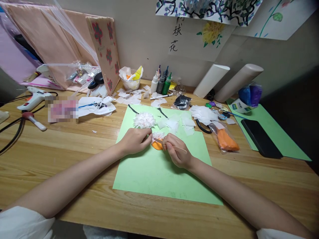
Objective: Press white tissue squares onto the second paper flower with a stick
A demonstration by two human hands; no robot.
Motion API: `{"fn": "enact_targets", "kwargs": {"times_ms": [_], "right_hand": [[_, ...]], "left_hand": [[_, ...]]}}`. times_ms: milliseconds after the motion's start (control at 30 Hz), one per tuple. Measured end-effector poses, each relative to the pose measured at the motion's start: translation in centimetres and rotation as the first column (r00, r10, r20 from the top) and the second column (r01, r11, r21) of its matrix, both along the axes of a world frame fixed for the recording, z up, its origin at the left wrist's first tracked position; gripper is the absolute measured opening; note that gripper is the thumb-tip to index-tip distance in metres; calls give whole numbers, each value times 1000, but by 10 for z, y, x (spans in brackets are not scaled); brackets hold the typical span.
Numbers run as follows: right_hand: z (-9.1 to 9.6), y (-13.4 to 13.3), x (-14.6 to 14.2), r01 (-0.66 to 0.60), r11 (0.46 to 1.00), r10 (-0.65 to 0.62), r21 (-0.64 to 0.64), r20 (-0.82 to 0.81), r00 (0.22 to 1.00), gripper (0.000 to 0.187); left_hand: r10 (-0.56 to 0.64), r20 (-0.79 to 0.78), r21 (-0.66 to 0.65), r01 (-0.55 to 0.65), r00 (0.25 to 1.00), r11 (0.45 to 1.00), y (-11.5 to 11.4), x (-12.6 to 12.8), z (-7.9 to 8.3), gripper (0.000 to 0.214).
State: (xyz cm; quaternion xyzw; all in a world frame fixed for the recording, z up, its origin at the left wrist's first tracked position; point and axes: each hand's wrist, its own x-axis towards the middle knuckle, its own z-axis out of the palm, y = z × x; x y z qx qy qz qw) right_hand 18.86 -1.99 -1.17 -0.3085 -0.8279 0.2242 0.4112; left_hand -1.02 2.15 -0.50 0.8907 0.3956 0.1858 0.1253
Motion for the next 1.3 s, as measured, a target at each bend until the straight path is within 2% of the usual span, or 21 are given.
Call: {"fn": "enact_targets", "kwargs": {"times_ms": [167,833,933,1033,1167,1300], "right_hand": [[1,0,-1,-12,1000,12,9,20,1000,26],[1,0,-6,108,993,-108,-52,-2,994,26],[0,0,1,114,993,-113,7,-98,989,28],[1,6,9,205,977,-195,65,-142,971,25],[2,21,16,327,945,-327,33,0,945,15],[-5,35,19,292,955,-295,47,173,940,11]], "left_hand": [[11,10,-7,-11,1000,1000,1,1,1,25],[0,-2,-23,-1,1000,1000,0,0,-1,26],[16,19,-3,-16,1000,1000,1,0,0,26],[9,56,17,-10,998,1000,0,-1,1,27],[-95,124,33,91,988,995,-2,-3,1,20],[-187,122,68,179,975,981,-2,-3,2,17]]}}
